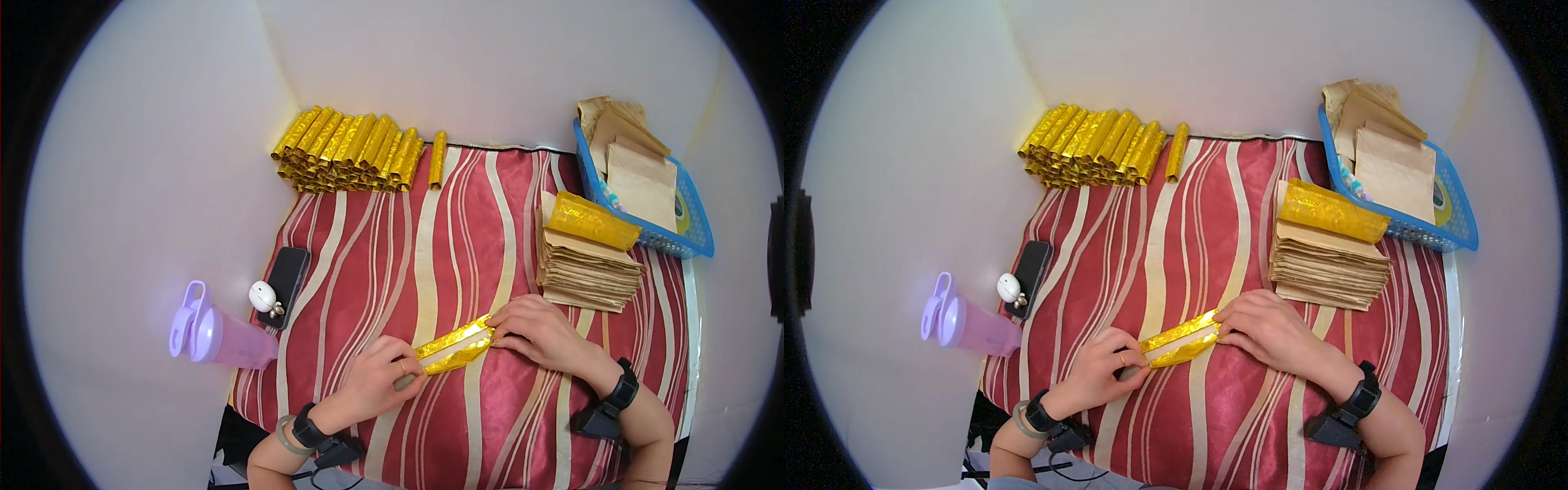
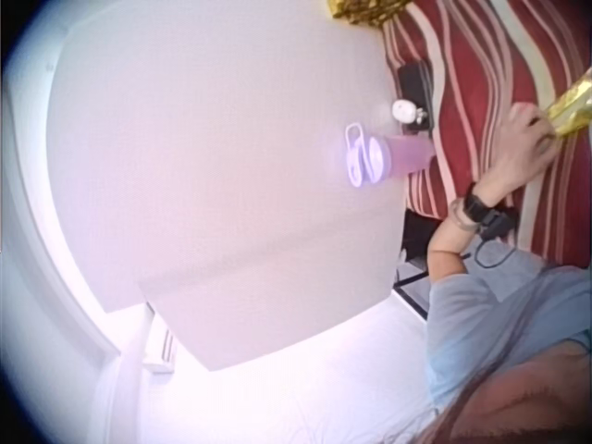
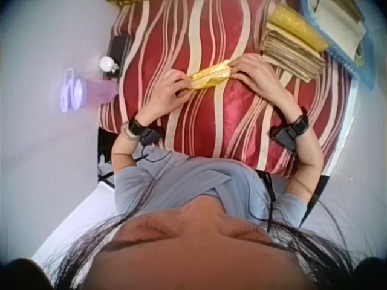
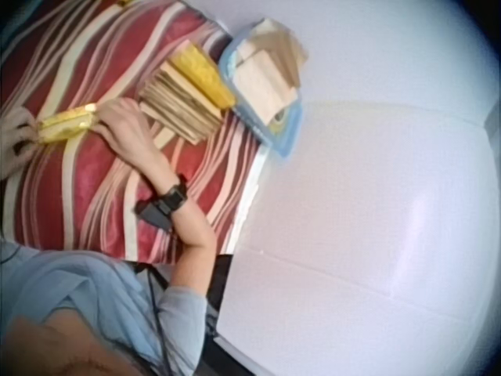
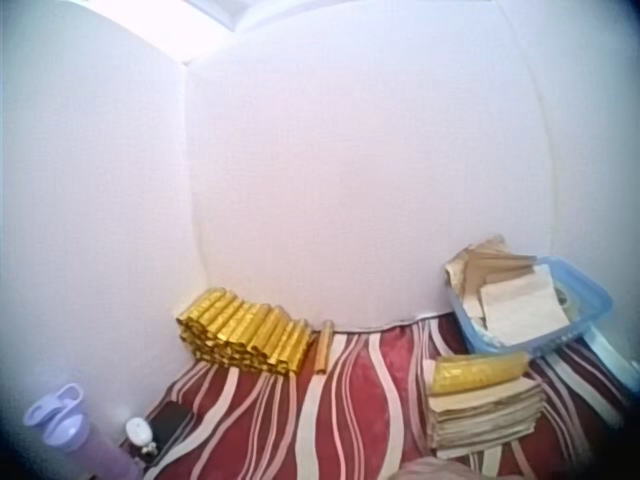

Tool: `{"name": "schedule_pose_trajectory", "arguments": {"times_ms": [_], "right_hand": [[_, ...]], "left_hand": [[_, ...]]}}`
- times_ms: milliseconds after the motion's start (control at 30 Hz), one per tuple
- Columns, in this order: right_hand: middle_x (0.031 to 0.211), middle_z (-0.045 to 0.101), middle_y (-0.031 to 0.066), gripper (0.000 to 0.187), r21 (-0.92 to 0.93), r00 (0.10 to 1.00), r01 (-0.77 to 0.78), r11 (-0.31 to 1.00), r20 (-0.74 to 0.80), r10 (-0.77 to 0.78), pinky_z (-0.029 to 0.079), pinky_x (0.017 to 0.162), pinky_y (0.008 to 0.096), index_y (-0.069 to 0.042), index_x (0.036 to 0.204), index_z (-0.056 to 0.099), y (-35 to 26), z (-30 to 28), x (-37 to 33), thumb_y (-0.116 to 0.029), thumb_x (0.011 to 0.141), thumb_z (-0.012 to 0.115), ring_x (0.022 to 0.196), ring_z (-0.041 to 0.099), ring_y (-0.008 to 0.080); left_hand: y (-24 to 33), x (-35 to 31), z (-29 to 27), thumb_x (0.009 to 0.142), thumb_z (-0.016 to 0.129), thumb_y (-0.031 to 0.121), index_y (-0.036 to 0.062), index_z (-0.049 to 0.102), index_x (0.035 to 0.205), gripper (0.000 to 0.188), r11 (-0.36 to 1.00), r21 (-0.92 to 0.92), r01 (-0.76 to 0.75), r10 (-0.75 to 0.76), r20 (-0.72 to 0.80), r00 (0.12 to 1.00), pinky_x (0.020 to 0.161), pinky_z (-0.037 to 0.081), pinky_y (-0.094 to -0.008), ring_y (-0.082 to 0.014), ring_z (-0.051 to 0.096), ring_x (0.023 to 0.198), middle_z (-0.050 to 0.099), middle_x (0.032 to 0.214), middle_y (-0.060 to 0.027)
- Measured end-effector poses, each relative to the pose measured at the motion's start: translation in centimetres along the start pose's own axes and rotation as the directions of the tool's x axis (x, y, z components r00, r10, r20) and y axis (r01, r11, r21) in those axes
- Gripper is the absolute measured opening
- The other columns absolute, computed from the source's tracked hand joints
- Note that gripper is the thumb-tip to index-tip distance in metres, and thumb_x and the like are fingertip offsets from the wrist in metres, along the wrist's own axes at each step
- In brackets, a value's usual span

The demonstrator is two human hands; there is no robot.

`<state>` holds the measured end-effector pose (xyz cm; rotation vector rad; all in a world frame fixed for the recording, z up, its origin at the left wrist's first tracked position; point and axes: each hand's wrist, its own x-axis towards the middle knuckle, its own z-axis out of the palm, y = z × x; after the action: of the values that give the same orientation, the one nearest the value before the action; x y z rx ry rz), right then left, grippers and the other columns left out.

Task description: Folding and preparing gold-foiled paper sheets.

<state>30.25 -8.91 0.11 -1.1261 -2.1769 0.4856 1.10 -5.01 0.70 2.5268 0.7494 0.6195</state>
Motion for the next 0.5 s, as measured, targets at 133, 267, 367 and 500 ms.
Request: {"name": "schedule_pose_trajectory", "arguments": {"times_ms": [133, 267, 367, 500], "right_hand": [[0.098, 0.064, 0.0067, 0.015, 0.014, 0.999, -0.031, 0.999, -0.015, 0.031, 0.046, 0.086, 0.0372, -0.005, 0.089, 0.063, 0.18, 0.4, -0.04, -0.016, 0.082, 0.069, 0.094, 0.06, 0.0251], [0.097, 0.064, 0.0067, 0.015, -0.049, 1.0, -0.014, 0.999, -0.008, 0.014, 0.045, 0.085, 0.0371, -0.005, 0.089, 0.063, -0.38, 0.14, 0.12, -0.016, 0.082, 0.069, 0.093, 0.06, 0.025], [0.096, 0.064, 0.0069, 0.015, -0.032, 1.0, -0.016, 0.999, -0.004, 0.016, 0.045, 0.083, 0.037, -0.004, 0.089, 0.062, -0.32, 0.09, 0.19, -0.015, 0.082, 0.069, 0.094, 0.06, 0.0248], [0.093, 0.063, 0.0078, 0.015, -0.028, 0.999, -0.026, 0.999, -0.021, 0.026, 0.045, 0.081, 0.0374, -0.003, 0.089, 0.062, -0.2, 0.4, 0.38, -0.015, 0.082, 0.068, 0.092, 0.059, 0.0259]], "left_hand": [[-0.09, 0.05, 0.22, 0.07, 0.075, 0.004, 0.0052, 0.063, 0.076, 0.014, 0.999, -0.044, 0.021, -0.022, -0.03, 0.999, 0.07, 0.049, -0.0354, -0.0242, 0.059, 0.082, 0.06, 0.082, -0.0058], [0.26, 0.11, 0.16, 0.071, 0.074, 0.003, 0.005, 0.063, 0.078, 0.013, 0.999, -0.032, 0.025, -0.026, -0.038, 0.999, 0.07, 0.049, -0.0351, -0.0253, 0.059, 0.082, 0.06, 0.083, -0.0061], [0.14, 0.28, 0.18, 0.072, 0.073, 0.002, 0.0044, 0.063, 0.083, 0.015, 0.998, -0.051, 0.037, -0.039, -0.037, 0.999, 0.071, 0.049, -0.0354, -0.0263, 0.059, 0.082, 0.061, 0.084, -0.0071], [0.08, 0.07, 0.16, 0.075, 0.072, 0.001, 0.0041, 0.06, 0.09, 0.019, 0.985, -0.104, 0.135, -0.136, 0.0, 0.991, 0.071, 0.049, -0.0355, -0.027, 0.06, 0.081, 0.061, 0.082, -0.0089]]}}
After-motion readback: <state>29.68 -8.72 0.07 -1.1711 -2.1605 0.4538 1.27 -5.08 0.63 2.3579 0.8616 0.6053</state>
